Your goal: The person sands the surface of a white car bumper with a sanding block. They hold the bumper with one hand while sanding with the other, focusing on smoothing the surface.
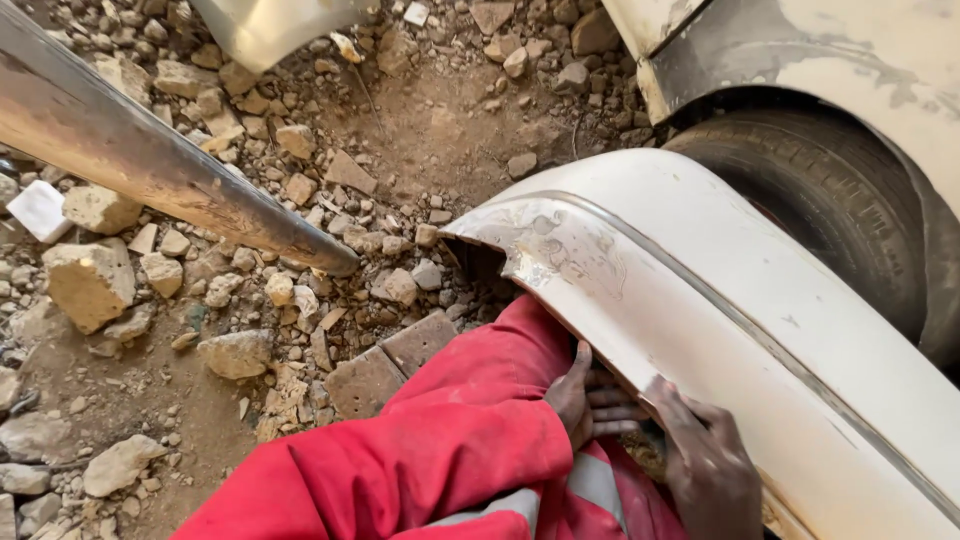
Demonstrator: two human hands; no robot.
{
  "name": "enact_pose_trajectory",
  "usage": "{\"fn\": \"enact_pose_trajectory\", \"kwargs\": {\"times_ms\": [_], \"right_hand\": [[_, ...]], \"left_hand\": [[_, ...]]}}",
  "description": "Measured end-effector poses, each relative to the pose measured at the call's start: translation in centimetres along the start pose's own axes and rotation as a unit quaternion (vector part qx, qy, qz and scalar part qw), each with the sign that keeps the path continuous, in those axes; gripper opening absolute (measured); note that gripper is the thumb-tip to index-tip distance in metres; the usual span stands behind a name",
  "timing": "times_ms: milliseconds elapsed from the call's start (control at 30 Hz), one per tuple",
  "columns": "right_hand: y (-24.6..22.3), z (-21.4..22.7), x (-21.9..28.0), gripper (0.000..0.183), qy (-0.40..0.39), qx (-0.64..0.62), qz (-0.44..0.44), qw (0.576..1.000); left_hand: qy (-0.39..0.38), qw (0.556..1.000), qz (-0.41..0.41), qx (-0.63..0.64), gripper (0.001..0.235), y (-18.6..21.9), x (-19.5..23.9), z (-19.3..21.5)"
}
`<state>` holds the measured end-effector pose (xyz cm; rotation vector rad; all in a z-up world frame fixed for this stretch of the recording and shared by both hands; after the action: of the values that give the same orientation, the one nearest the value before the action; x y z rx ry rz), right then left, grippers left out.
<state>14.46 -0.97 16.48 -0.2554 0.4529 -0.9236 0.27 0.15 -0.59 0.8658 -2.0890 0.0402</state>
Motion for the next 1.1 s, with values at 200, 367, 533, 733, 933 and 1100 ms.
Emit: {"fn": "enact_pose_trajectory", "kwargs": {"times_ms": [200,367,533,733,933,1100], "right_hand": [[2.7,-3.4,0.4,0.070,-0.031,-0.012,-0.041,0.999],[1.7,-9.1,-6.1,0.065,0.004,-0.030,0.060,0.998],[1.8,-7.7,-5.5,0.051,-0.016,-0.028,0.081,0.996],[1.4,-2.6,-0.4,0.060,-0.025,0.006,-0.024,0.999],[1.1,-6.0,-3.4,0.070,-0.012,0.029,-0.013,0.999],[1.4,-8.7,-6.3,0.035,0.045,-0.007,0.077,0.996]], "left_hand": [[0.010,1.000,-0.012,0.022,0.100,0.0,0.3,-0.3],[0.087,0.995,-0.016,0.038,0.088,0.4,0.3,-0.7],[0.050,0.998,-0.009,0.031,0.100,1.5,1.8,-1.2],[-0.007,1.000,-0.002,-0.001,0.104,0.8,1.1,-0.5],[0.024,1.000,0.008,-0.007,0.099,-0.4,-1.0,0.3],[0.044,0.999,-0.024,-0.001,0.095,1.9,2.2,-1.7]]}}
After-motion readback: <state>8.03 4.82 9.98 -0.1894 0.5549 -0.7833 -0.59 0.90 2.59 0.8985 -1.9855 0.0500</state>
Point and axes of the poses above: each hand's wrist, its own x-axis away from the middle knuckle, its own z-axis out of the back of the hand, y = z × x, the point moved 1 cm from there along -x, towards the middle knuckle, and after that the axes turned 14 degrees about -x, right-handed, at the moved point
